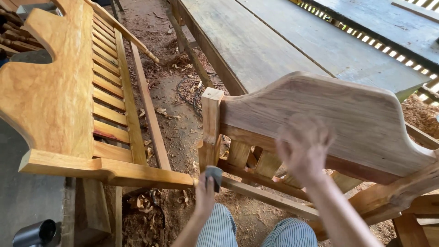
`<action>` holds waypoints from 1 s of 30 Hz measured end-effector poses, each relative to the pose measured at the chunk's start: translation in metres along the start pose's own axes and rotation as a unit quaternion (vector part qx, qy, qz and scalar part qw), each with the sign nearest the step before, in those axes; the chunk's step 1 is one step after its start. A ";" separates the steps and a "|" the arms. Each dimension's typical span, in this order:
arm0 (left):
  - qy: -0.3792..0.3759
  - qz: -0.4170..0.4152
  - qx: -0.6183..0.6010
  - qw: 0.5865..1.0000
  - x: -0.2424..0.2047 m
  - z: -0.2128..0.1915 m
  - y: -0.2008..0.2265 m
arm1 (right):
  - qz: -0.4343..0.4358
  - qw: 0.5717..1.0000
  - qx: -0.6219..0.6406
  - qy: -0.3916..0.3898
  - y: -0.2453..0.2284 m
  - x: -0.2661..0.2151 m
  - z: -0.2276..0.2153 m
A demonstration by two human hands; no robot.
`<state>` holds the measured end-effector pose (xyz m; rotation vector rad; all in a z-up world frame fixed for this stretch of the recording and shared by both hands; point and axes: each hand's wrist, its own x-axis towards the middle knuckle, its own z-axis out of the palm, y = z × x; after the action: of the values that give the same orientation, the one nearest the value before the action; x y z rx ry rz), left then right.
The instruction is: Sanding the backrest of a wooden chair using a piece of sandpaper.
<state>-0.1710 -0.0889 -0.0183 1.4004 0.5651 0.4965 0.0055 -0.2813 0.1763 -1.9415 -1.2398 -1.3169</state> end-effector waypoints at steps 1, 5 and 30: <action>0.001 0.000 -0.001 1.000 0.004 -0.002 0.007 | -0.002 1.000 0.000 0.000 0.018 0.017 -0.005; 0.092 -0.053 -0.052 0.993 0.049 -0.011 -0.008 | -0.008 0.982 -0.190 -0.013 0.074 0.080 -0.012; 0.203 0.182 0.182 0.945 0.155 0.007 0.080 | 0.050 0.964 -0.261 0.017 0.123 0.043 0.050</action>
<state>-0.0458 0.0124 0.0499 1.7810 0.7603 1.0351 0.1421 -0.2822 0.2058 -2.2799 -0.8139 -1.7416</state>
